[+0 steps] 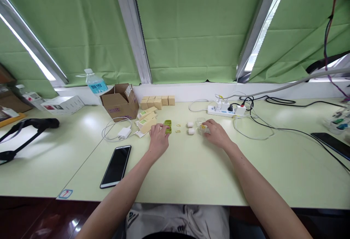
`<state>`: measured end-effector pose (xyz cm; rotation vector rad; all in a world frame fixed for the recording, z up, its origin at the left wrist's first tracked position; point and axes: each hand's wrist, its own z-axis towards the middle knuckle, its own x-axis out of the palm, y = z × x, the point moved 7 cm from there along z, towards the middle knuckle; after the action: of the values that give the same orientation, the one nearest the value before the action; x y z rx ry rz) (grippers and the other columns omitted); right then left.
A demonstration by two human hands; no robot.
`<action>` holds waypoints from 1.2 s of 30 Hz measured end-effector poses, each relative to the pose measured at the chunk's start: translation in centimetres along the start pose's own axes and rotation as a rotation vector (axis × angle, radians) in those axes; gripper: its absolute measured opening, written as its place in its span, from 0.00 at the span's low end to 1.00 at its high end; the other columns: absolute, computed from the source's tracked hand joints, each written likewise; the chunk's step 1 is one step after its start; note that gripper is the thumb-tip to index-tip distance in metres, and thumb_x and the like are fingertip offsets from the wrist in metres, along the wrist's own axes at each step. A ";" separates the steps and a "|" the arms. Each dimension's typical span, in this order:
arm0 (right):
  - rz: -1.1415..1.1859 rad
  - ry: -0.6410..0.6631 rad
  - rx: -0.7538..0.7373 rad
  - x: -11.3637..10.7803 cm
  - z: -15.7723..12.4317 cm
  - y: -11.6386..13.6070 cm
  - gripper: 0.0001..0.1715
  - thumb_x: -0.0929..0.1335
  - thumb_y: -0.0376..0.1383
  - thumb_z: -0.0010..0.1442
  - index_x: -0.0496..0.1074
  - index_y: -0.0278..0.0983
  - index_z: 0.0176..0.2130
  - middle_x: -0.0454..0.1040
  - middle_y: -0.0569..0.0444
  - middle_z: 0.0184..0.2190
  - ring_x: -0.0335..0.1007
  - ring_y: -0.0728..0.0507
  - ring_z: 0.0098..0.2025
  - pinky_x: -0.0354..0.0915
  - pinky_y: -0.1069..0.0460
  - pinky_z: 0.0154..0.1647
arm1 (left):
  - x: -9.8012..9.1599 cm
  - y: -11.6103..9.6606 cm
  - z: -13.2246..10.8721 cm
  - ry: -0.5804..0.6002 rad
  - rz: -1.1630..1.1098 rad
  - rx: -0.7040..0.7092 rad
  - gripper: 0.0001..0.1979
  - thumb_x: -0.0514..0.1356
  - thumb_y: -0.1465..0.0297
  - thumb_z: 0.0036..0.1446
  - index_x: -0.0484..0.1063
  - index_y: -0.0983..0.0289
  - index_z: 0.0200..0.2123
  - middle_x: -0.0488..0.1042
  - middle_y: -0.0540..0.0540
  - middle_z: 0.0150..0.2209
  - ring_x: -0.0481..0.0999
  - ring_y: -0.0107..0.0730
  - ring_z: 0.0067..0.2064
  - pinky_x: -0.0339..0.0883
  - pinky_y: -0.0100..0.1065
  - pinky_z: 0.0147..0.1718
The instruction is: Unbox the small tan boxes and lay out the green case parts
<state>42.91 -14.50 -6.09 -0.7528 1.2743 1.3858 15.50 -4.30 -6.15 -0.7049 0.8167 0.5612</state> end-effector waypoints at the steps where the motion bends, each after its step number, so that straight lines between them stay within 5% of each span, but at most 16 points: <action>1: 0.008 0.001 -0.001 0.0 -0.1 0.0 0.30 0.70 0.28 0.63 0.71 0.37 0.63 0.71 0.42 0.63 0.74 0.33 0.59 0.67 0.42 0.60 | 0.0 0.1 0.0 0.002 0.000 -0.003 0.14 0.60 0.76 0.64 0.75 0.58 0.50 0.72 0.63 0.54 0.66 0.56 0.58 0.65 0.53 0.54; 6: 0.116 0.002 0.023 -0.7 -0.7 -1.6 0.38 0.71 0.31 0.61 0.63 0.39 0.68 0.66 0.42 0.65 0.76 0.36 0.57 0.71 0.45 0.56 | -0.6 0.8 0.2 -0.014 -0.003 -0.025 0.14 0.60 0.74 0.64 0.76 0.58 0.51 0.72 0.62 0.54 0.67 0.56 0.59 0.65 0.53 0.55; 10: 0.207 0.046 0.135 -0.9 -1.7 -4.7 0.31 0.71 0.35 0.60 0.63 0.40 0.61 0.72 0.45 0.55 0.77 0.39 0.49 0.71 0.46 0.46 | -3.0 2.2 1.5 -0.093 0.024 -0.077 0.14 0.60 0.71 0.65 0.76 0.58 0.53 0.73 0.62 0.54 0.67 0.56 0.59 0.63 0.55 0.58; 16: 0.198 0.150 0.218 0.0 -3.5 -8.4 0.18 0.70 0.36 0.57 0.64 0.42 0.47 0.75 0.53 0.39 0.72 0.42 0.37 0.64 0.49 0.35 | -5.5 3.9 8.5 -0.086 0.209 -0.084 0.18 0.56 0.69 0.68 0.73 0.58 0.59 0.70 0.65 0.58 0.64 0.61 0.64 0.62 0.56 0.58; 20: 0.256 0.129 0.216 0.2 -3.6 -9.3 0.15 0.69 0.37 0.58 0.64 0.43 0.45 0.74 0.56 0.36 0.70 0.43 0.34 0.65 0.49 0.35 | -3.7 5.1 14.5 0.080 0.317 -0.065 0.25 0.56 0.71 0.65 0.69 0.63 0.65 0.67 0.70 0.63 0.60 0.63 0.67 0.58 0.56 0.63; 24: 0.285 0.110 0.209 0.3 -3.5 -9.3 0.16 0.69 0.38 0.58 0.64 0.43 0.46 0.74 0.57 0.34 0.71 0.43 0.35 0.65 0.49 0.36 | -0.9 6.5 18.0 0.174 0.346 -0.068 0.32 0.63 0.70 0.60 0.66 0.66 0.67 0.65 0.75 0.65 0.59 0.68 0.68 0.55 0.59 0.64; 30: 0.266 0.130 0.208 0.2 -3.8 -8.7 0.20 0.68 0.39 0.61 0.65 0.44 0.53 0.73 0.58 0.35 0.72 0.43 0.36 0.65 0.49 0.37 | 3.4 7.8 19.4 0.267 0.382 -0.098 0.35 0.67 0.69 0.56 0.65 0.68 0.66 0.59 0.79 0.69 0.54 0.72 0.73 0.51 0.61 0.66; 34: 0.244 0.133 0.203 0.1 -3.8 -8.4 0.27 0.68 0.40 0.62 0.65 0.44 0.59 0.73 0.56 0.36 0.73 0.42 0.37 0.65 0.49 0.37 | 4.5 7.9 19.9 0.265 0.411 -0.086 0.36 0.67 0.70 0.56 0.62 0.68 0.66 0.50 0.78 0.75 0.44 0.68 0.78 0.48 0.61 0.69; 36: 0.237 0.133 0.198 0.1 -3.8 -8.3 0.30 0.68 0.40 0.61 0.64 0.44 0.62 0.74 0.55 0.37 0.73 0.41 0.38 0.65 0.50 0.37 | 4.6 7.8 20.1 0.274 0.412 -0.070 0.37 0.66 0.70 0.56 0.59 0.68 0.67 0.53 0.78 0.74 0.45 0.66 0.78 0.49 0.59 0.70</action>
<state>50.01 -19.14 -9.39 -0.5795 1.6215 1.3875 21.90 16.54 -2.78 -0.6889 1.2164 0.8790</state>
